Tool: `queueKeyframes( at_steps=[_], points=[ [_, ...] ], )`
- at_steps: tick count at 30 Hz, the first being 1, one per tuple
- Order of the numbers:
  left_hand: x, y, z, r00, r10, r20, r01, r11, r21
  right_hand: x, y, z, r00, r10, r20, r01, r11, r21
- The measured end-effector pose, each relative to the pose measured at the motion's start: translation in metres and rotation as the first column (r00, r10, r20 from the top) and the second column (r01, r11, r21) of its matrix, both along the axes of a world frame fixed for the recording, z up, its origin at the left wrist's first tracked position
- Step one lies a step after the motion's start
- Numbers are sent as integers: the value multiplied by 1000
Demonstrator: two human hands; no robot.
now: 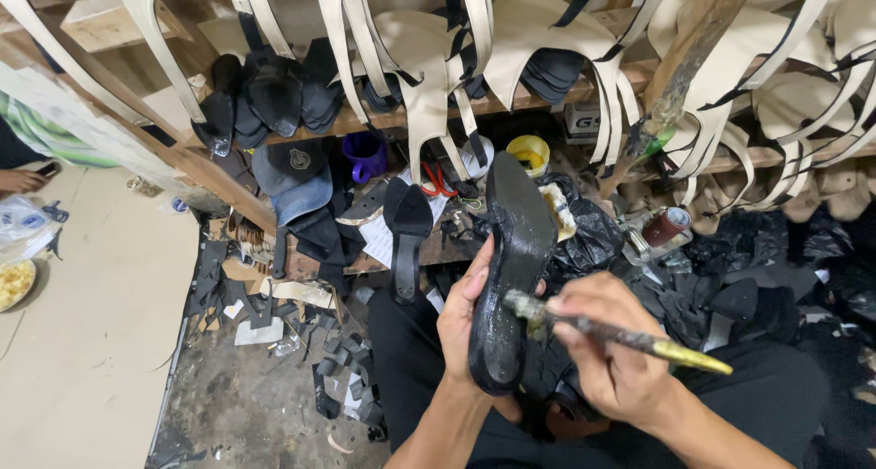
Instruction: The person sits on the floor and applies a yellowish liquid to black shoe soles using a brush. They repeatedly dip the brush into a container, spread the liquid across the sole surface, and handle multiple soles one at a time. A green bottle is used to add more liquid to the container during the process.
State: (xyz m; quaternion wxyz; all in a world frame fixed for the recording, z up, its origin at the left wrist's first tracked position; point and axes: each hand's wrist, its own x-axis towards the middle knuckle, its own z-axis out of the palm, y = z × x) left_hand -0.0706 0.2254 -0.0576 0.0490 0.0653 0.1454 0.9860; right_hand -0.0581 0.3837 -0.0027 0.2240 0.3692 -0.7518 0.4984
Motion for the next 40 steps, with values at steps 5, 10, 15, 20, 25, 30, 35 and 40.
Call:
queueKeyframes(
  at_steps=[5,10,15,20,25,30,35,40],
  points=[
    [-4,-2,8,994,6,-109,-2,1000,31,-1,0,8,994,104,17,-104,993,56],
    [2,2,10,1000,23,17,-22,999,-44,-12,-5,16,966,14,-257,10,995,95],
    [-4,-2,8,991,66,118,-54,993,-101,-14,-5,15,985,131,-111,-126,991,51],
    [-1,-2,3,999,39,29,-38,998,-43,-14,-9,13,984,158,-81,-152,986,66],
    [3,-3,-1,993,25,113,-20,999,-39,-26,0,12,999,32,-12,-31,996,87],
    [-1,-4,9,979,26,201,-35,999,38,-32,-7,11,984,-35,-174,54,994,100],
    [3,-10,2,935,-73,-348,157,963,219,-48,-3,5,992,-114,-48,116,993,32],
    [-12,-14,-17,989,147,8,-143,974,-178,-44,-4,1,996,22,83,-33,991,130]
  ],
)
